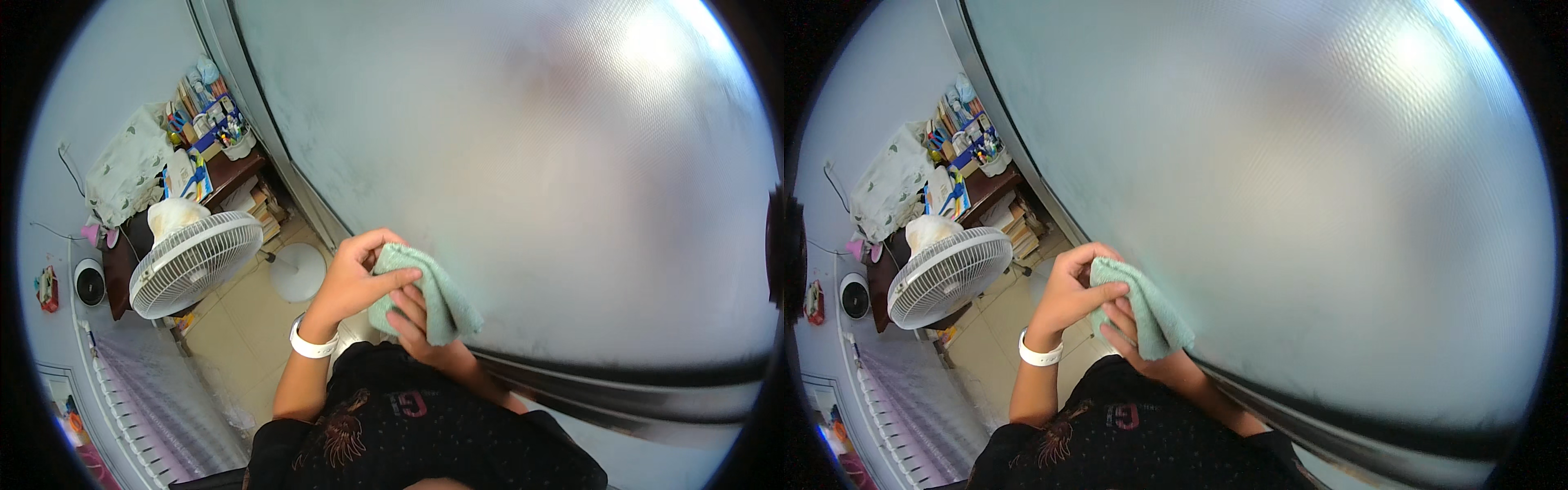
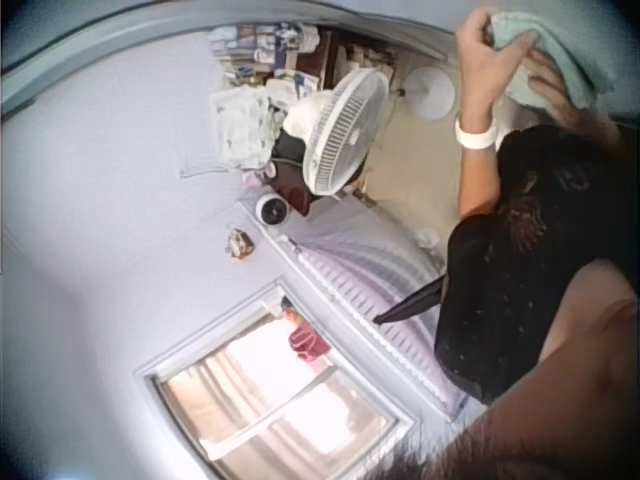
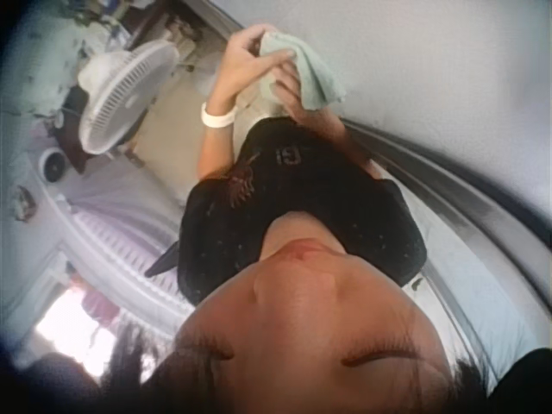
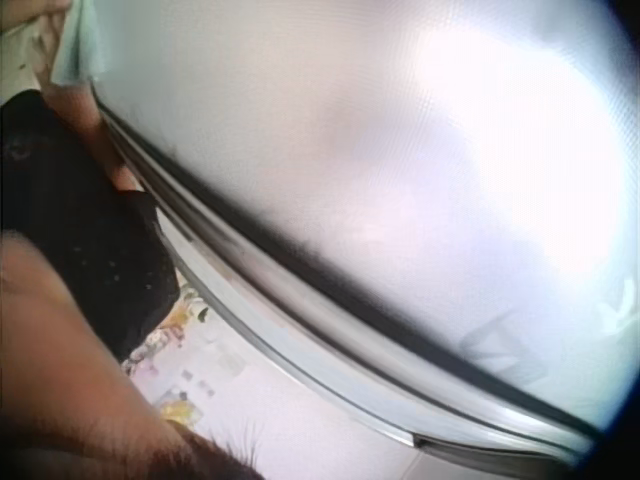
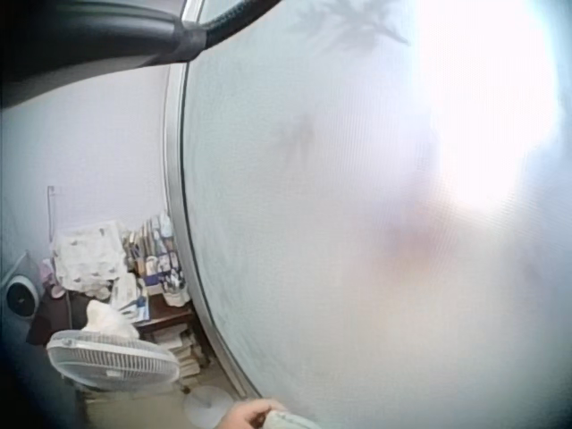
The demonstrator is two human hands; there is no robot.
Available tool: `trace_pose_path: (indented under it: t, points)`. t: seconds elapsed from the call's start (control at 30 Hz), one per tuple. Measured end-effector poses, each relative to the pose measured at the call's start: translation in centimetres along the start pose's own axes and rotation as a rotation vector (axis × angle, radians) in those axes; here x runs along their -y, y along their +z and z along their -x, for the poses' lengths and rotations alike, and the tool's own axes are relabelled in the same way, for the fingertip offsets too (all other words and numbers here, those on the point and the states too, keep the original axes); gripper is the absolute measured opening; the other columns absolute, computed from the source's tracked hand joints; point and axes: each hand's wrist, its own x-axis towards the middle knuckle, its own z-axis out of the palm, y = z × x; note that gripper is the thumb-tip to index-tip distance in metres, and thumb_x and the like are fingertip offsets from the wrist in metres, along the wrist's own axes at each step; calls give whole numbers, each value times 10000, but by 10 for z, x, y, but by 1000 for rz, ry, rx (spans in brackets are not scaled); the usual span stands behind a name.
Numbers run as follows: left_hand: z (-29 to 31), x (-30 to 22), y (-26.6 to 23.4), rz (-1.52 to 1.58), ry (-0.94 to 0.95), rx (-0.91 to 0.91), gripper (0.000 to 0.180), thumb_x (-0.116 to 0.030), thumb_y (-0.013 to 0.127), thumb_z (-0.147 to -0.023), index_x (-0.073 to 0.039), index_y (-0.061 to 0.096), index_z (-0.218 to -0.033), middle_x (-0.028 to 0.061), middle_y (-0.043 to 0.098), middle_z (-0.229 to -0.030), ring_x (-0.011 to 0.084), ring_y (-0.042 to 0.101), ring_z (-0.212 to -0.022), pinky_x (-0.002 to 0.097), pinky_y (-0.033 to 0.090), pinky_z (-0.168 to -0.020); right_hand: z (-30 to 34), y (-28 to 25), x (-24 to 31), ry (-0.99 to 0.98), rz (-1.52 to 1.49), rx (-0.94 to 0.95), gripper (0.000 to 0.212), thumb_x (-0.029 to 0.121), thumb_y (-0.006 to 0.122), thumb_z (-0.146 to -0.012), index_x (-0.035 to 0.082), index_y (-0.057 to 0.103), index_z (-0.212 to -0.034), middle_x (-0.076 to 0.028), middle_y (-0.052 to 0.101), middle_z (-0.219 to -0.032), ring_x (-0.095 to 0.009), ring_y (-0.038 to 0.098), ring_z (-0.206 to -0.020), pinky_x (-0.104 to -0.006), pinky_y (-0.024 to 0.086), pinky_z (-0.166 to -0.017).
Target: The person wipes a wooden desk, a sliding wardrobe door, a radiator, and a window sill using a green cloth. The person moves around the room to clean different surfaces, including the desk and the area around the window.
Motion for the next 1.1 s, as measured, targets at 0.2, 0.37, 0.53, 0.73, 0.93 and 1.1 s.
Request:
trace_pose_path:
  t: [0.2, 0.37, 0.53, 0.73, 0.93, 1.1]
  points:
    - [-10, 1, -13, 170, 72, 37, 211, 28, 750, -762, -8, 629, -930, 82, 679, -981, 135, 626, -901, 276, 503, -804, 10, 10, -4, -144, -9, -217, 725, 259, 718, -799, 270, 315, -1402, -193, 298, -1469, -372, 402, -1334, -486, 358, -1107]
    - [-19, -2, -28, -235, 339, 43, 275, 19, 805, -670, -17, 661, -902, 82, 691, -928, 199, 641, -855, 314, 498, -773, 22, 13, -6, -219, 103, -225, 779, 233, 721, -793, 229, 276, -1433, -215, 328, -1466, -385, 409, -1332, -491, 397, -1076]
    - [-30, 1, -49, -321, 570, 104, 269, -22, 824, -653, -31, 659, -865, 82, 674, -876, 238, 602, -789, 318, 468, -707, 6, 25, -7, -181, 102, -311, 751, 106, 708, -783, 179, 293, -1405, -230, 409, -1414, -426, 453, -1282, -515, 413, -1057]
    - [-57, -9, -90, -316, 670, 109, 311, -78, 870, -585, -48, 687, -835, 67, 699, -854, 206, 620, -748, 319, 454, -692, -34, 54, -16, -110, 159, -326, 714, 44, 699, -756, 147, 338, -1363, -251, 404, -1380, -443, 493, -1224, -546, 433, -1021]
    - [-78, -36, -119, -424, 806, -66, 327, -42, 862, -587, -45, 687, -864, 70, 700, -865, 215, 620, -754, 312, 452, -698, -91, 63, -19, -60, 249, -245, 741, 53, 726, -731, 122, 340, -1360, -243, 433, -1343, -444, 487, -1230, -538, 437, -1019]
    - [-90, -43, -139, -491, 889, -380, 355, 39, 805, -668, -12, 644, -981, 133, 659, -995, 245, 606, -877, 355, 478, -741, -157, 73, -23, 48, 183, -214, 713, 121, 741, -780, 97, 335, -1365, -293, 389, -1402, -466, 460, -1258, -519, 410, -1039]
